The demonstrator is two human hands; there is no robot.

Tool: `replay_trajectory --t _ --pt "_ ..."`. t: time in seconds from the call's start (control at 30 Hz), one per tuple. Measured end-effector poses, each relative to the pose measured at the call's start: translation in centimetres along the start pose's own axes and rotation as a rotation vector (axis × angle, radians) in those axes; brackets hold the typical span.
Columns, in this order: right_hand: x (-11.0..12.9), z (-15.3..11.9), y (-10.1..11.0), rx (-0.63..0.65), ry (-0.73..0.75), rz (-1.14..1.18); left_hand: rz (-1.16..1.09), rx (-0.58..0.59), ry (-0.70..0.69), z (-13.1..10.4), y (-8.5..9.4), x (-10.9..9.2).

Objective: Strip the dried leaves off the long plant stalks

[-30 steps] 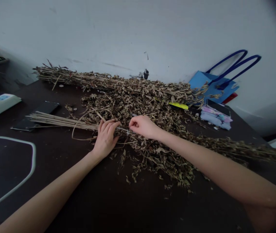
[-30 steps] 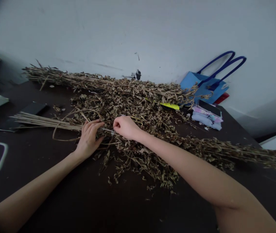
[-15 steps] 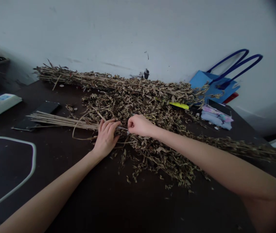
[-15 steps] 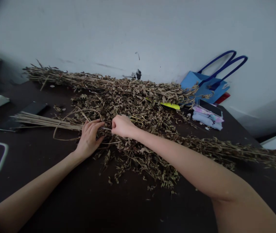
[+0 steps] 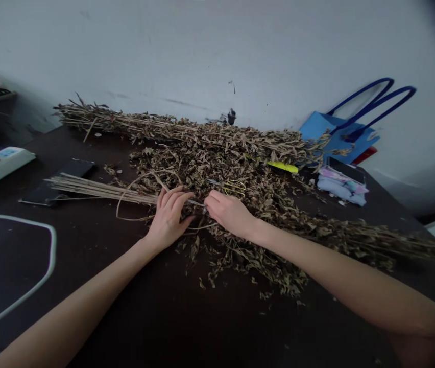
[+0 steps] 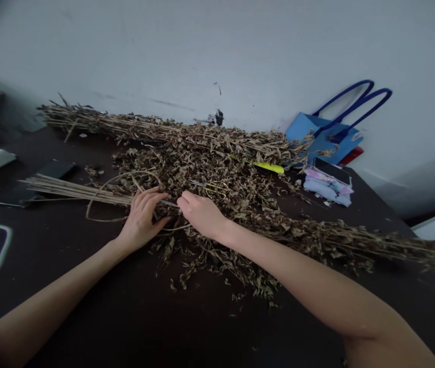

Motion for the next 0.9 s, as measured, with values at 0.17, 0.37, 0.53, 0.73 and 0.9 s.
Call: replay_trajectory --t 0.17,0.37,0.53,0.73,0.9 --pt "-0.4 0.0 -0.4 -0.012 -0.065 -0.004 -0.027 -0.005 -0.088 1.0 1.0 -2.0" --pt "-0.6 -0.2 -0.6 -0.039 -0.128 -0.031 0.114 0.085 -0.064 2.6 0.2 -2.6" --pt "-0.8 -0.5 -0.4 -0.065 -0.189 -0.011 0.094 0.137 -0.002 3.1 -0.4 -2.4" --pt "-1.1 -0.9 -0.5 -0.098 -0.274 0.057 -0.02 0.135 0.071 2.8 -0.9 -1.8" --pt "-1.3 -1.4 -0.1 -0.143 -0.336 0.125 -0.07 0.132 0.104 2.4 -1.1 -1.2"
Point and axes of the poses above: each hand's wrist, its own z-axis towards the middle knuckle, its own y-axis out of the back of the hand, x = y × z, the point moved 10 cm from there along z, towards the middle knuckle, and after that the axes turned 1 degree about -y, right-handed, at the moved point
